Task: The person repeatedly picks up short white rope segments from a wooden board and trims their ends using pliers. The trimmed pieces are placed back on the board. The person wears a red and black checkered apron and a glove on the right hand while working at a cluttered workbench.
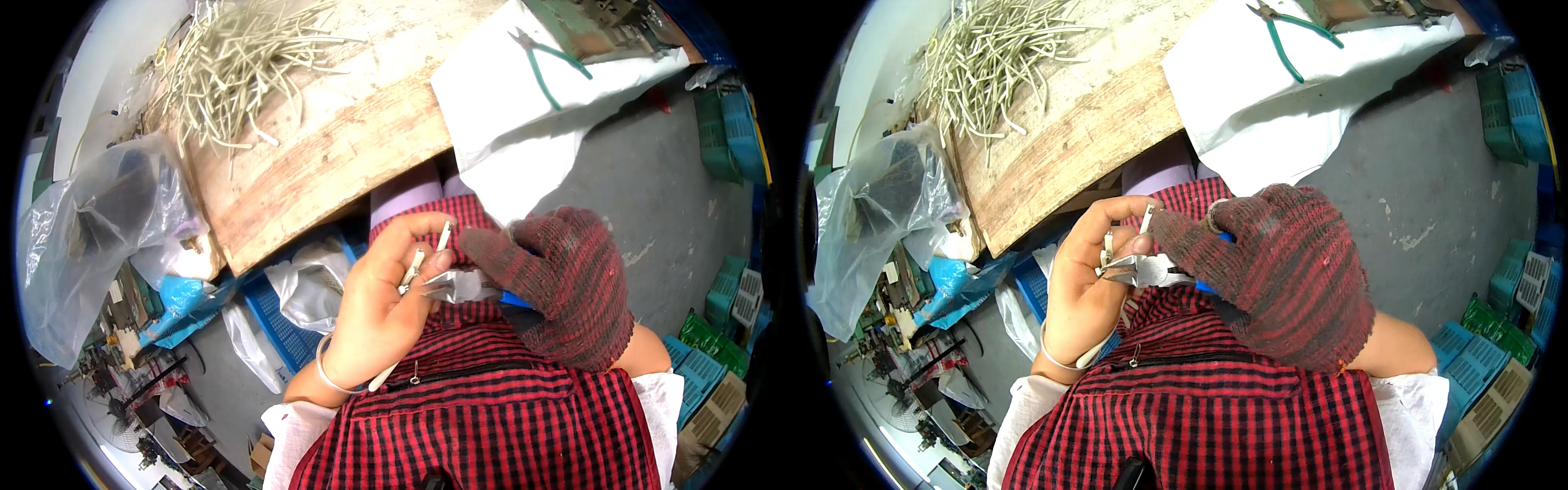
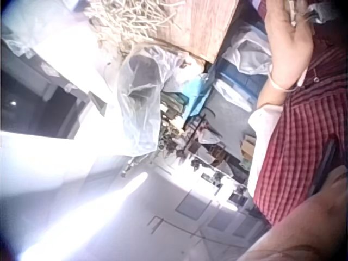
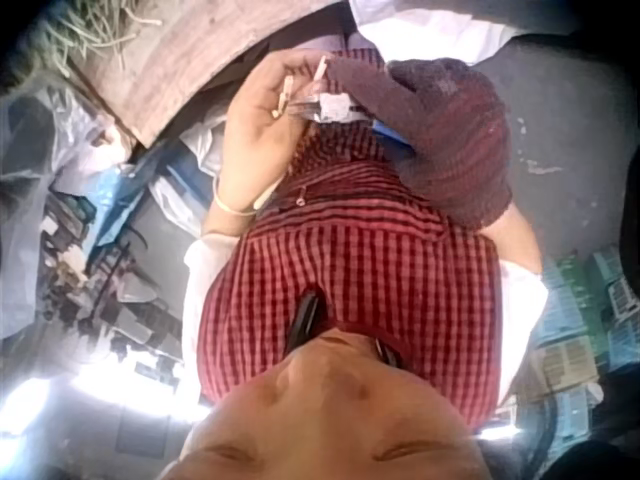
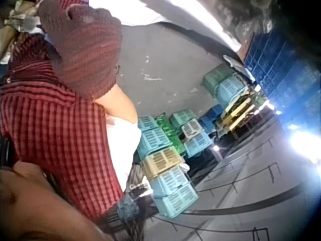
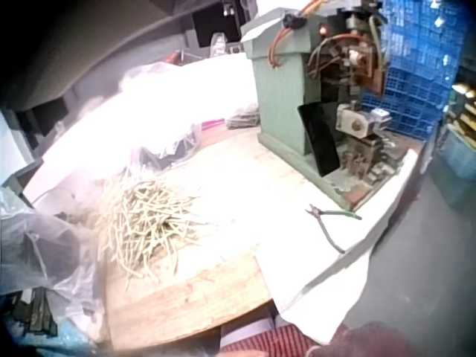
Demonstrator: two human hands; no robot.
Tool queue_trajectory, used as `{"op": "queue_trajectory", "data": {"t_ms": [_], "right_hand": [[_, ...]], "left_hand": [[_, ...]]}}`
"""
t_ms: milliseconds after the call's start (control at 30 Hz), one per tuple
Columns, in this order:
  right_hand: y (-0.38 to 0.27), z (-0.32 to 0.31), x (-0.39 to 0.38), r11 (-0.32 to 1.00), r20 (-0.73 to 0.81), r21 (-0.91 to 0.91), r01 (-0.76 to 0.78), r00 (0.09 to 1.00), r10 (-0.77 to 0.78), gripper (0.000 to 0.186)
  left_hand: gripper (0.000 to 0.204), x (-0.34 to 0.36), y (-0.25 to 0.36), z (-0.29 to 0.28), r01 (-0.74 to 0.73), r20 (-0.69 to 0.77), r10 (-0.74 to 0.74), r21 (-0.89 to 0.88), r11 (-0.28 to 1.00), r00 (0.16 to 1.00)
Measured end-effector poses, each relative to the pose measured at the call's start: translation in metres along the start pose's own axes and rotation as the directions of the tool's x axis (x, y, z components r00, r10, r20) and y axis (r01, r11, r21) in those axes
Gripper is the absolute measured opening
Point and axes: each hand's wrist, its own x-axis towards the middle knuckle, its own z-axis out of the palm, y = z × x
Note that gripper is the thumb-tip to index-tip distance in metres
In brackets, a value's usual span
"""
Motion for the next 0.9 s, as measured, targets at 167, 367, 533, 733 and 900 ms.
{"op": "queue_trajectory", "data": {"t_ms": [167,367,533,733,900], "right_hand": [[-0.013,-0.003,0.008,0.984,-0.081,-0.162,0.079,0.992,-0.093,0.056],[-0.009,0.001,0.003,0.991,-0.090,-0.094,-0.097,0.992,0.089,0.057],[-0.015,0.000,0.007,0.984,-0.099,-0.177,-0.003,0.995,-0.015,0.056],[-0.004,0.007,0.000,0.995,0.011,-0.060,-0.082,0.996,0.083,0.057],[0.005,0.011,-0.005,0.953,0.131,0.226,-0.201,0.976,0.175,0.051]], "left_hand": [[0.031,-0.003,-0.002,-0.002,-0.041,0.011,0.041,0.023,0.999,0.999],[0.034,-0.004,0.000,-0.003,-0.053,-0.001,0.053,0.053,0.997,0.999],[0.035,-0.004,0.002,-0.003,-0.063,0.005,0.062,0.075,0.995,0.998],[0.037,-0.003,-0.002,-0.004,-0.167,-0.032,0.186,0.306,0.937,0.982],[0.039,-0.002,-0.002,-0.003,-0.181,-0.016,0.206,0.418,0.890,0.978]]}}
